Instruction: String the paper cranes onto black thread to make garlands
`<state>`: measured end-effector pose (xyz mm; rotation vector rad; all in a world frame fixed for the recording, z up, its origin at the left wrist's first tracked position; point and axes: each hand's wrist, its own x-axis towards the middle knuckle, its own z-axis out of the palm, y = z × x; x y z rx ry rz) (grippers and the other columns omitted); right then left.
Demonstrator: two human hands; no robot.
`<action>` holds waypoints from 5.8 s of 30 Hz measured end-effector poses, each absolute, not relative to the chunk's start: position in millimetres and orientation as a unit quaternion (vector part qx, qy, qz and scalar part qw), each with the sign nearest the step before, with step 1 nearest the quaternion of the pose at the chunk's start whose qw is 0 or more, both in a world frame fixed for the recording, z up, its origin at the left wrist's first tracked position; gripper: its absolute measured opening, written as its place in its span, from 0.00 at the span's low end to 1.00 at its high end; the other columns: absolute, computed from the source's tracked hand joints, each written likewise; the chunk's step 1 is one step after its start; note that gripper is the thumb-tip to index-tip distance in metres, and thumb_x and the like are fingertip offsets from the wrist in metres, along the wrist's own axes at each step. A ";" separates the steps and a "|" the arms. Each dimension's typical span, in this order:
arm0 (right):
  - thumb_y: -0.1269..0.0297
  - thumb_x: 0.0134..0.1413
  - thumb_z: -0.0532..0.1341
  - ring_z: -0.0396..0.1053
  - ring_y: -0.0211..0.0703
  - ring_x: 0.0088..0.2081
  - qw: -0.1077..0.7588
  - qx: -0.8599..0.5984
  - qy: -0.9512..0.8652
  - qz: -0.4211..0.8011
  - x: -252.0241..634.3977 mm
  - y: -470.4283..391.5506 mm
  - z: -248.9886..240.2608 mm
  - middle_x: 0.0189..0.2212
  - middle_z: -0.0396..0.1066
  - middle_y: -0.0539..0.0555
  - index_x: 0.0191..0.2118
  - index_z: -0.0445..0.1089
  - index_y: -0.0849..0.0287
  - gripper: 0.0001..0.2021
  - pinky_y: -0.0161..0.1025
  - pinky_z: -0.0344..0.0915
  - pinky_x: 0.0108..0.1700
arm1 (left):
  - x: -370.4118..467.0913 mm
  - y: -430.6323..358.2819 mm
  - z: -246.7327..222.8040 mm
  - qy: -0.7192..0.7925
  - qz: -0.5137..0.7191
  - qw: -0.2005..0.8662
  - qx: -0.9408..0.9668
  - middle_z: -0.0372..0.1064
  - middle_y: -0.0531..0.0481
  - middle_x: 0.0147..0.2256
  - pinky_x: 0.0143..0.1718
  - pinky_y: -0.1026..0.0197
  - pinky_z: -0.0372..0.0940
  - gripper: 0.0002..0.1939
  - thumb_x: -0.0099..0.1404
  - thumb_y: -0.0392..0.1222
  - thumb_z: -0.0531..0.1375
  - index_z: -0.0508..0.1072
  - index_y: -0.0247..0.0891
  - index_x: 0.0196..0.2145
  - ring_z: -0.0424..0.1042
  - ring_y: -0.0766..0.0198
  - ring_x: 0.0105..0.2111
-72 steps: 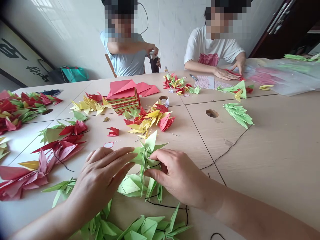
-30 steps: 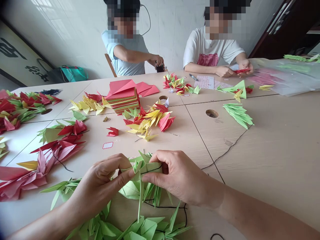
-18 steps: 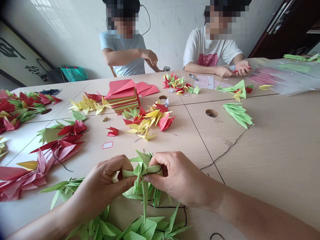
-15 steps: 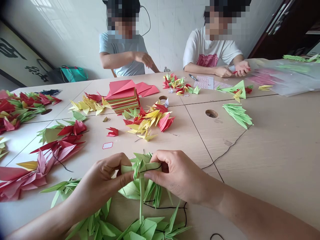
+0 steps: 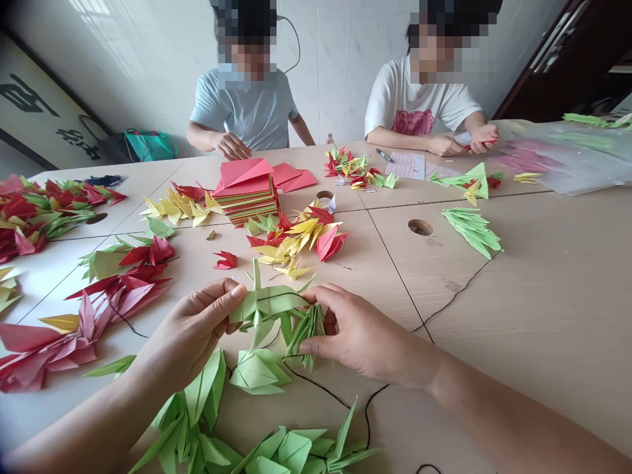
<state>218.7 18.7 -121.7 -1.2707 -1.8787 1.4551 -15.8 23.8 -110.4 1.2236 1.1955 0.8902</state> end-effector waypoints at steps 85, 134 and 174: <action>0.66 0.61 0.58 0.70 0.45 0.51 0.255 -0.399 -0.647 0.598 212.9 8.7 -101.6 0.50 0.72 0.53 0.56 0.66 0.50 0.18 0.43 0.69 0.51 | -2.3 8.6 -97.6 0.435 0.265 0.683 0.524 0.65 0.55 0.30 0.27 0.67 0.58 0.07 0.66 0.44 0.56 0.67 0.38 0.38 0.61 0.71 0.26; 0.73 0.56 0.56 0.64 0.45 0.39 0.309 -0.155 -0.938 0.037 215.2 3.1 -110.3 0.32 0.70 0.54 0.37 0.70 0.59 0.07 0.47 0.63 0.46 | -1.6 11.9 -104.4 0.464 0.250 0.640 0.559 0.59 0.56 0.29 0.28 0.65 0.55 0.08 0.63 0.44 0.56 0.61 0.38 0.35 0.57 0.69 0.27; 0.63 0.63 0.57 0.60 0.34 0.27 0.259 -0.387 -0.790 0.399 206.5 2.4 -109.2 0.24 0.62 0.46 0.28 0.66 0.59 0.12 0.31 0.57 0.29 | -1.0 7.0 -98.1 0.420 0.165 0.413 0.791 0.67 0.53 0.29 0.30 0.67 0.58 0.09 0.66 0.45 0.57 0.71 0.36 0.35 0.63 0.68 0.28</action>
